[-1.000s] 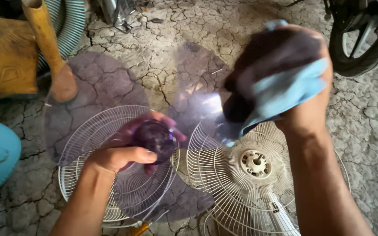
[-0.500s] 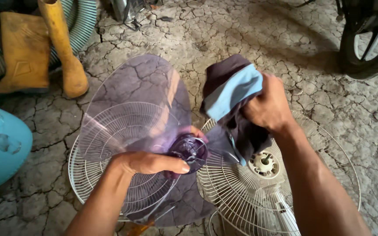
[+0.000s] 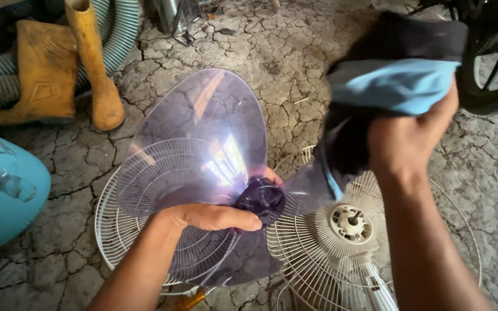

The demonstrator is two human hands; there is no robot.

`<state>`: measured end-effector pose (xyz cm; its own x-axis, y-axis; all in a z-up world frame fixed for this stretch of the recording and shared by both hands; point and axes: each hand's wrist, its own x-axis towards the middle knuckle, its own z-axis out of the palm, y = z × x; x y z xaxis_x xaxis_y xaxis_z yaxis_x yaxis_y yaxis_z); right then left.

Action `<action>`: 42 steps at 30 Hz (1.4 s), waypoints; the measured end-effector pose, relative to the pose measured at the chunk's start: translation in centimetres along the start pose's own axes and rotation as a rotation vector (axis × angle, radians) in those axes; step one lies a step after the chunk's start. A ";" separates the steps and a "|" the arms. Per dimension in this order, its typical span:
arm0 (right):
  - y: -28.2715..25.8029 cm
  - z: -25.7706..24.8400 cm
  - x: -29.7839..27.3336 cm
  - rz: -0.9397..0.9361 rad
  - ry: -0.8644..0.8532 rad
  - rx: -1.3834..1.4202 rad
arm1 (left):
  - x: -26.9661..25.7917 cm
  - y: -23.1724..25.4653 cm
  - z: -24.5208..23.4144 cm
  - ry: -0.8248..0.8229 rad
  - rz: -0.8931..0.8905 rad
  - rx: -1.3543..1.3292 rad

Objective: The person wipes a fan cage with a cloth, then attaches the cage to the fan stand. They wipe the fan blades with the cloth and mount the blades onto the stand, securing them with a nut.

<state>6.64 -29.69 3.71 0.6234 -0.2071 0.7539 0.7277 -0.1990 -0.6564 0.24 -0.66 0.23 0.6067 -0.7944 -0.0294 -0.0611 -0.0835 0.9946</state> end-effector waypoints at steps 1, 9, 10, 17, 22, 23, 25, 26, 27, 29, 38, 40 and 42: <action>-1.8 0.6 0.2 -0.114 -0.098 -0.091 | 0.4 0.1 0.2 -0.034 -0.003 -0.010; -12.5 9.5 -0.3 -0.785 -0.666 -0.414 | 1.6 0.3 1.5 0.072 -0.304 0.384; -11.9 9.6 -0.4 -0.711 -0.660 -0.428 | 1.4 0.3 1.6 0.074 -0.310 0.405; -1.1 6.3 2.3 -0.286 -0.459 -0.517 | -0.3 -0.6 1.5 -0.042 0.159 0.291; 2.7 2.9 3.0 -0.163 -0.139 -0.775 | 0.5 -1.0 1.6 -0.013 -0.078 0.289; 3.0 2.2 3.1 -0.145 -0.109 -0.780 | 0.5 -1.1 1.6 0.008 -0.169 0.281; 3.2 1.3 3.2 -0.128 -0.073 -0.772 | 0.3 -0.9 1.8 0.044 0.071 0.454; 3.1 0.9 3.1 -0.138 -0.067 -0.764 | 0.1 -0.7 1.9 0.060 0.194 0.540; 2.8 0.6 2.9 -0.146 -0.070 -0.759 | 0.1 -0.4 1.9 0.060 0.222 0.528; 1.8 0.3 2.2 -0.182 -0.083 -0.745 | 0.0 0.5 2.1 0.061 0.280 0.506; -6.1 2.6 -3.1 -0.437 -0.384 -0.693 | -1.8 4.4 1.6 0.015 0.072 0.286; -6.9 3.6 -3.8 -0.466 -0.420 -0.662 | -2.6 4.8 1.1 0.012 -0.038 0.185; -7.2 4.4 -4.3 -0.478 -0.448 -0.634 | -3.5 4.6 0.8 0.038 -0.109 0.149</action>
<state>-0.05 -23.13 5.28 0.4450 0.3977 0.8024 0.7258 -0.6850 -0.0629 -2.80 1.26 4.86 0.6456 -0.7526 -0.1294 -0.1084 -0.2580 0.9600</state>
